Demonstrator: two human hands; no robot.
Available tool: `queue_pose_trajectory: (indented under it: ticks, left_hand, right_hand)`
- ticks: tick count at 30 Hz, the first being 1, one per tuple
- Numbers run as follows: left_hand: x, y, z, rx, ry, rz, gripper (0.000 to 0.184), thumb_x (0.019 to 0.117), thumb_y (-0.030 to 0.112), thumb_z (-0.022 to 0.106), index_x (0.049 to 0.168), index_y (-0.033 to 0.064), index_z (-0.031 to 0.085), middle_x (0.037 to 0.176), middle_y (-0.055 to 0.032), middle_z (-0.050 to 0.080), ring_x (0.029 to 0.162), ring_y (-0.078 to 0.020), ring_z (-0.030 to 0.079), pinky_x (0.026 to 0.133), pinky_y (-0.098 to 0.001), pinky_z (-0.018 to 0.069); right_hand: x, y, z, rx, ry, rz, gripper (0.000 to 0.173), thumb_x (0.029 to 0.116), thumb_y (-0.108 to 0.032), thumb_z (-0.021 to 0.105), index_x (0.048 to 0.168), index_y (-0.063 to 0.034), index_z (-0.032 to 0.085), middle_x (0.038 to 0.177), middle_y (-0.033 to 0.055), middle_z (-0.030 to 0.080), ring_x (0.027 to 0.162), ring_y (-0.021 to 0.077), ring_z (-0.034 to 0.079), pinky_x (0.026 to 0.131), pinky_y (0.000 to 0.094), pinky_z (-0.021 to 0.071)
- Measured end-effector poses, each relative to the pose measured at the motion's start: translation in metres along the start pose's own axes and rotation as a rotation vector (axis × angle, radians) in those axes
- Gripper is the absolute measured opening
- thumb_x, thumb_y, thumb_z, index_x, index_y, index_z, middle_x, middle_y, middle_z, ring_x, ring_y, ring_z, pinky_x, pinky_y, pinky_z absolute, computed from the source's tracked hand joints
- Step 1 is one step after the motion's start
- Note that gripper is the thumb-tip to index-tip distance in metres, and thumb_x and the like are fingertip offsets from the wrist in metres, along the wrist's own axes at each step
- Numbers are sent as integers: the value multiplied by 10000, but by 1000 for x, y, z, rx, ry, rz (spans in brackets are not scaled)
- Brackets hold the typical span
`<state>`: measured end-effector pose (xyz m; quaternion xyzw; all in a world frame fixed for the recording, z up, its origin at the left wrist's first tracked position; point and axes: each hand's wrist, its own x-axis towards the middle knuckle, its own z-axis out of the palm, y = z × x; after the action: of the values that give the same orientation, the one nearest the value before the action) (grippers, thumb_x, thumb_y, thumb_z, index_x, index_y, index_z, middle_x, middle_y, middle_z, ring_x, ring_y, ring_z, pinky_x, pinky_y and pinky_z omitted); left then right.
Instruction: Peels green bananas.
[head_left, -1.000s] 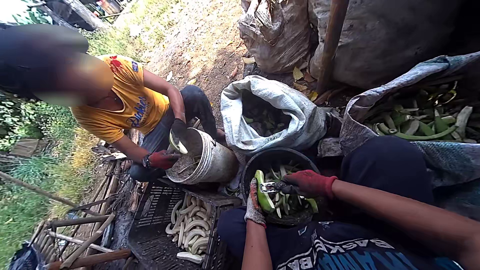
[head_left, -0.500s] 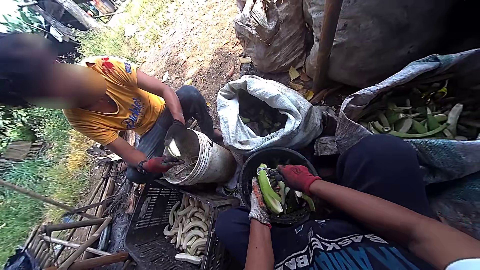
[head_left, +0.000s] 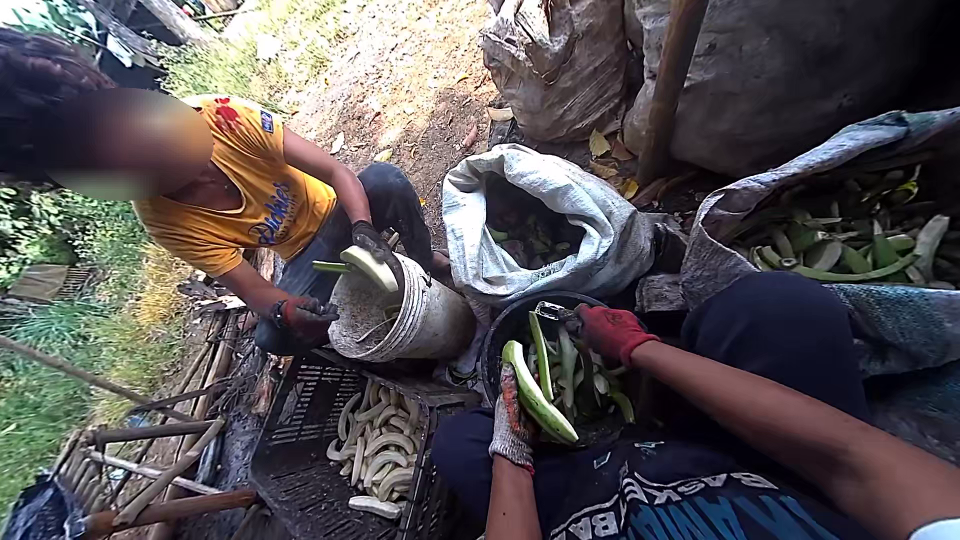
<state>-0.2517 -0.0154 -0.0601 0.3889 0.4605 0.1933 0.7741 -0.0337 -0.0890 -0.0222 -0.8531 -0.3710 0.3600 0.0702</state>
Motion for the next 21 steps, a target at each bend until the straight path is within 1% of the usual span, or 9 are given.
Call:
queue_pose_trajectory:
  ticks: [1, 3, 5, 7, 10, 13, 16, 20, 21]
  left_hand:
    - [4, 4, 0, -50, -47, -22, 533, 1115, 434, 294, 1385, 20, 492, 1052, -185, 671, 867, -272, 693, 762, -435, 607]
    - [14, 9, 0, -119, -117, -70, 525, 1109, 457, 259, 1301, 46, 523, 962, -125, 680, 786, -211, 695, 682, -354, 607]
    - [23, 12, 1, -107, -89, -78, 597, 1100, 508, 211, 1305, 47, 530, 995, -124, 686, 815, -197, 693, 694, -341, 596]
    - [31, 12, 1, -71, -43, -38, 670, 1094, 537, 169, 1355, 41, 535, 1066, -155, 687, 906, -220, 686, 781, -388, 589]
    - [35, 20, 14, -244, 6, -102, 668, 1078, 577, 157, 1312, 63, 511, 981, -122, 668, 804, -190, 679, 677, -328, 587]
    - [31, 27, 22, -271, 40, -94, 634, 1084, 558, 174, 1287, 68, 520, 938, -114, 665, 760, -191, 671, 649, -327, 578]
    - [33, 29, 22, -219, -3, -54, 630, 1087, 550, 160, 1279, 66, 514, 922, -115, 667, 739, -198, 674, 632, -335, 579]
    - [23, 19, 25, 16, 8, 124, 585, 1112, 480, 203, 1325, 56, 544, 993, -128, 677, 832, -199, 681, 726, -377, 594]
    - [21, 17, 24, 72, 7, 154, 589, 1117, 466, 201, 1388, 52, 521, 1071, -147, 675, 894, -213, 684, 778, -399, 596]
  right_hand:
    - [-3, 3, 0, 6, 23, -36, 410, 1058, -262, 501, 1384, -17, 547, 1289, 276, 640, 1215, 459, 625, 951, 654, 480]
    - [-7, 9, 5, -1, 32, -161, 398, 1064, -265, 497, 1394, -50, 557, 1281, 262, 647, 1197, 451, 633, 951, 643, 484]
    - [-15, 14, 8, -8, -32, -353, 350, 1067, -231, 501, 1355, -49, 581, 1230, 260, 662, 1157, 450, 645, 944, 642, 486]
    - [-26, 18, 14, -11, -120, -561, 321, 1066, -256, 542, 1306, -56, 618, 1168, 236, 683, 1105, 425, 664, 924, 632, 495]
    - [-43, 21, 23, -41, -161, -725, 351, 1045, -254, 586, 1346, -80, 634, 1173, 223, 694, 1093, 418, 672, 922, 615, 502]
    - [-53, 14, 25, -149, -166, -673, 372, 1042, -227, 564, 1366, -46, 590, 1205, 266, 661, 1112, 459, 655, 890, 620, 509]
    - [-50, 1, 21, -168, -167, -550, 359, 1061, -246, 530, 1348, -32, 565, 1194, 270, 650, 1105, 464, 653, 868, 623, 513]
    - [-26, -19, 13, -105, -132, -373, 369, 1061, -247, 520, 1363, -37, 546, 1211, 272, 657, 1136, 472, 648, 890, 651, 503]
    - [-20, -23, 11, -86, -123, -328, 373, 1058, -245, 522, 1369, -41, 543, 1229, 273, 654, 1151, 475, 644, 900, 658, 499]
